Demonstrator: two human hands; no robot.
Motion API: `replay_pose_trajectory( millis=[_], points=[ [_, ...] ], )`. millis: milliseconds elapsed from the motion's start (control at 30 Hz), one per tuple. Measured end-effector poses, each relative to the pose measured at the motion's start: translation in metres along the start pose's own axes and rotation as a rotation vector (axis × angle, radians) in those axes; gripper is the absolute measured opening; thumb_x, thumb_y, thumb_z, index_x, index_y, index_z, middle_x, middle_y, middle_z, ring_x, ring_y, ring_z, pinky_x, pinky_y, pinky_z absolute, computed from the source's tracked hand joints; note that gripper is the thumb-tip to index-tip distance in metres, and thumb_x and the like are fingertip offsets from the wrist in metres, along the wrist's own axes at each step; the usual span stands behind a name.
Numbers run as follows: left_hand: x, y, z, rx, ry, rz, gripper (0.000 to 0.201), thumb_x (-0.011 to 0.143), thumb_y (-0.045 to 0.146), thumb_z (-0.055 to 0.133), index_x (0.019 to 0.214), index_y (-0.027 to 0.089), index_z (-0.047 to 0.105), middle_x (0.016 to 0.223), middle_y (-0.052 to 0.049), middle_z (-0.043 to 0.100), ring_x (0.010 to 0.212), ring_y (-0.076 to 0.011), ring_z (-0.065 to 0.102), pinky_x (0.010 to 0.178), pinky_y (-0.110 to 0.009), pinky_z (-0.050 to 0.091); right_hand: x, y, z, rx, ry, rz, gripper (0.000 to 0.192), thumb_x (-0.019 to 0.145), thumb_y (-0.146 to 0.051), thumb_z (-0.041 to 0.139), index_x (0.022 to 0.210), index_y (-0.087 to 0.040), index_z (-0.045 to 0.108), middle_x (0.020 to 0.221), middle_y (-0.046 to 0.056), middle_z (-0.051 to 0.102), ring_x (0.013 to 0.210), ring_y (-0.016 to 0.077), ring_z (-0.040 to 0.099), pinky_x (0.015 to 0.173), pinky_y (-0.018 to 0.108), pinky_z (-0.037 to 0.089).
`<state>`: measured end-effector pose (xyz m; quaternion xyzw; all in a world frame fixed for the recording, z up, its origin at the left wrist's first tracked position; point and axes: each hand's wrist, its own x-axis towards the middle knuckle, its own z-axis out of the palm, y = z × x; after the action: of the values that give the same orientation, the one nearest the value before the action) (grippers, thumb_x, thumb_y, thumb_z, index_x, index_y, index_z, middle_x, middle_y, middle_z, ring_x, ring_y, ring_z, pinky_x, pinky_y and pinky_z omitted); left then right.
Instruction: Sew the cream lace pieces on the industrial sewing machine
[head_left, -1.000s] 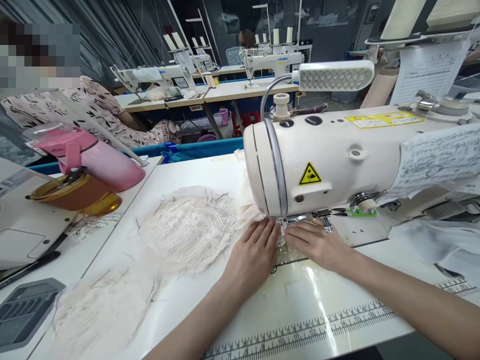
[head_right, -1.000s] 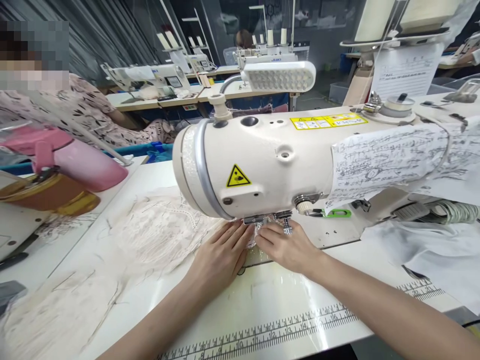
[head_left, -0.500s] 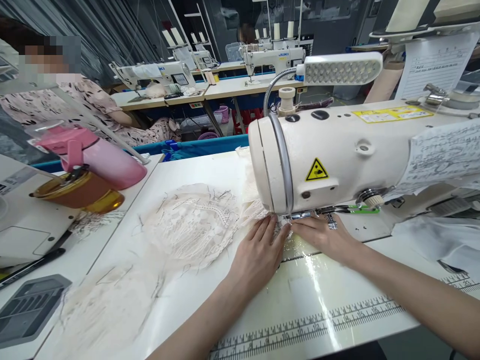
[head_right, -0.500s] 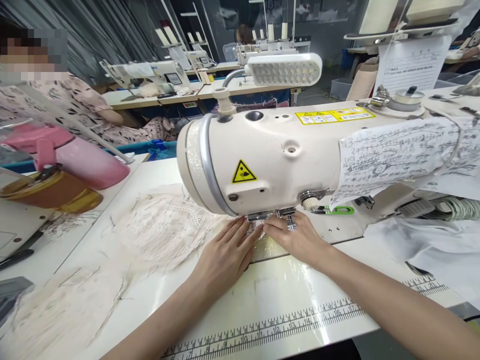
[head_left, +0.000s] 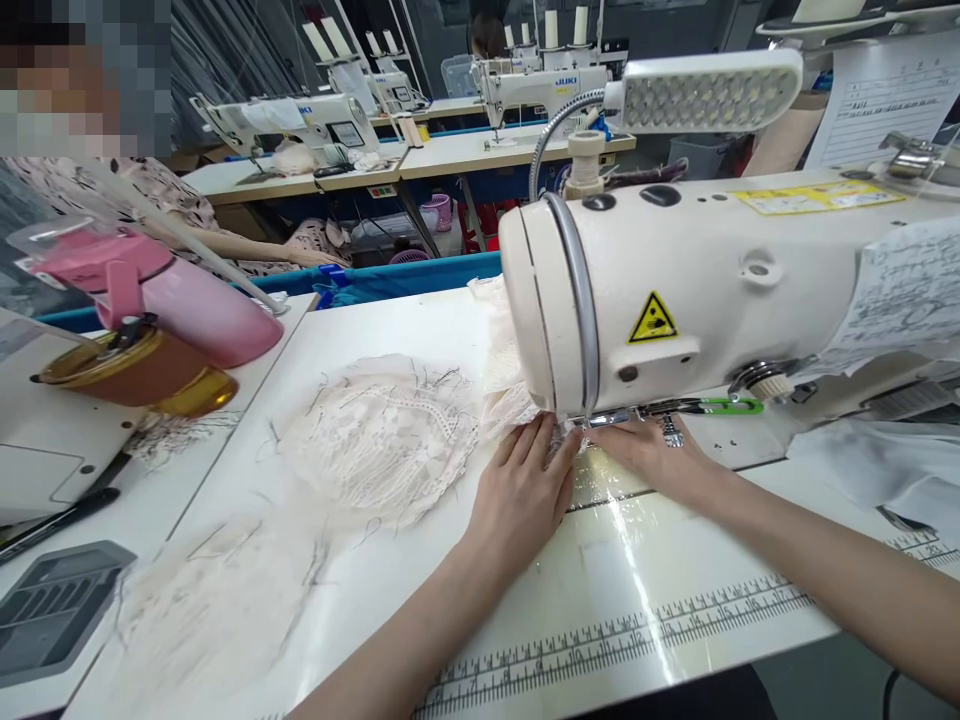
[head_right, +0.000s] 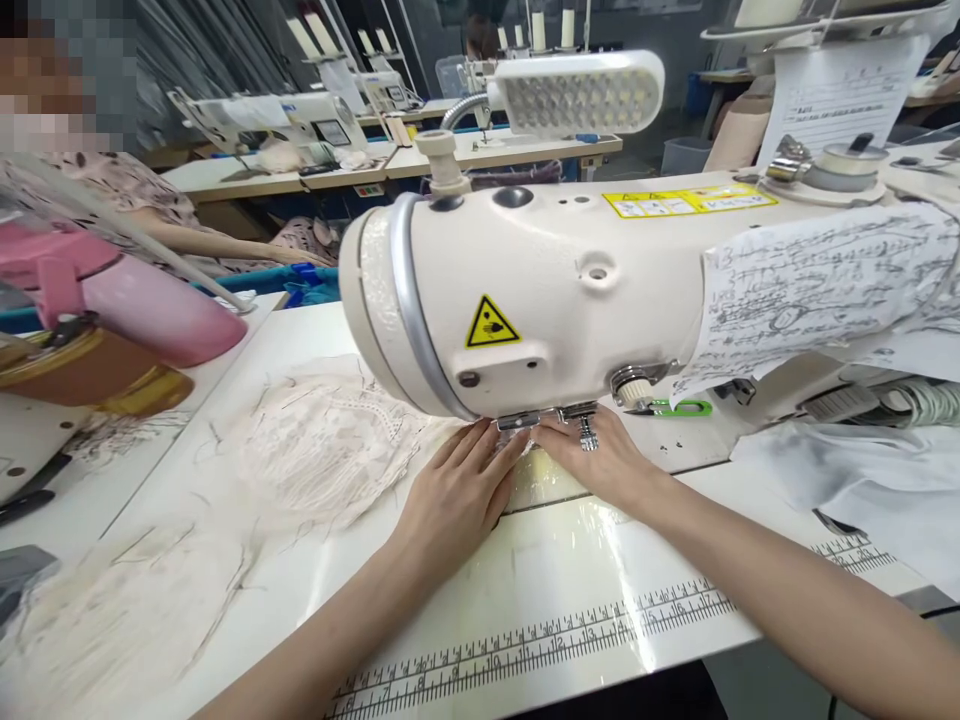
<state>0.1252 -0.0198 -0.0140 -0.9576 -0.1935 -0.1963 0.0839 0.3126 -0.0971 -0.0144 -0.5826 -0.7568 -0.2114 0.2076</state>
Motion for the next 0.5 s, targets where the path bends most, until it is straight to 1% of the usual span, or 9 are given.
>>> replay_pose_trajectory(
  millis=[67,133,200,267,367,500],
  points=[
    [-0.0019,-0.0002,0.0005,0.001,0.015,0.064,0.033,0.091,0.019,0.045,0.122,0.012,0.056,0.125,-0.015,0.059,0.121,-0.0285,0.051,0.099,-0.047,0.045,0.0005,-0.0009,-0.0006,-0.021,-0.002,-0.008,0.031,0.089,-0.009,0.04,0.099,-0.024,0.065,0.09,0.0,0.069,0.072,0.013,0.059,0.07,0.03,0.045],
    [-0.0045,-0.0004,0.0011,0.006,0.01,0.154,0.034,0.091,0.014,0.043,0.122,0.009,0.055,0.128,-0.014,0.056,0.122,-0.0252,0.051,0.101,-0.042,0.045,-0.0021,-0.0015,0.0007,-0.047,0.036,-0.02,0.022,0.092,-0.021,0.045,0.1,-0.024,0.066,0.093,-0.001,0.069,0.074,0.0135,0.06,0.076,0.032,0.043],
    [-0.0065,-0.0004,0.0014,0.016,0.004,0.192,0.036,0.092,0.013,0.042,0.125,0.006,0.052,0.128,-0.014,0.056,0.12,-0.0236,0.052,0.1,-0.038,0.047,-0.0058,-0.0022,0.0027,-0.06,0.068,-0.01,0.022,0.092,-0.034,0.049,0.102,-0.025,0.066,0.095,-0.002,0.069,0.075,0.0141,0.061,0.082,0.034,0.04],
    [-0.0072,-0.0004,0.0012,0.023,0.009,0.163,0.037,0.093,0.018,0.042,0.126,0.005,0.051,0.126,-0.015,0.058,0.118,-0.0239,0.054,0.098,-0.038,0.049,-0.0086,-0.0033,0.004,-0.059,0.037,0.013,0.025,0.091,-0.041,0.049,0.105,-0.027,0.066,0.098,-0.002,0.069,0.077,0.0144,0.061,0.084,0.035,0.039],
    [-0.0056,-0.0012,0.0001,0.013,0.028,0.115,0.035,0.093,0.024,0.044,0.121,0.007,0.056,0.121,-0.014,0.061,0.115,-0.0245,0.057,0.098,-0.04,0.049,-0.009,-0.0059,0.0034,-0.049,-0.044,0.013,0.028,0.091,-0.044,0.05,0.109,-0.028,0.064,0.105,-0.001,0.066,0.083,0.0149,0.061,0.081,0.033,0.039],
    [-0.003,-0.003,-0.0006,-0.022,0.082,0.089,0.032,0.092,0.023,0.045,0.113,0.006,0.062,0.117,-0.014,0.064,0.111,-0.0259,0.059,0.097,-0.042,0.049,-0.0068,-0.0098,0.0014,-0.079,-0.056,0.002,0.032,0.091,-0.047,0.048,0.114,-0.029,0.061,0.107,-0.001,0.064,0.085,0.0162,0.06,0.079,0.033,0.039]
  ],
)
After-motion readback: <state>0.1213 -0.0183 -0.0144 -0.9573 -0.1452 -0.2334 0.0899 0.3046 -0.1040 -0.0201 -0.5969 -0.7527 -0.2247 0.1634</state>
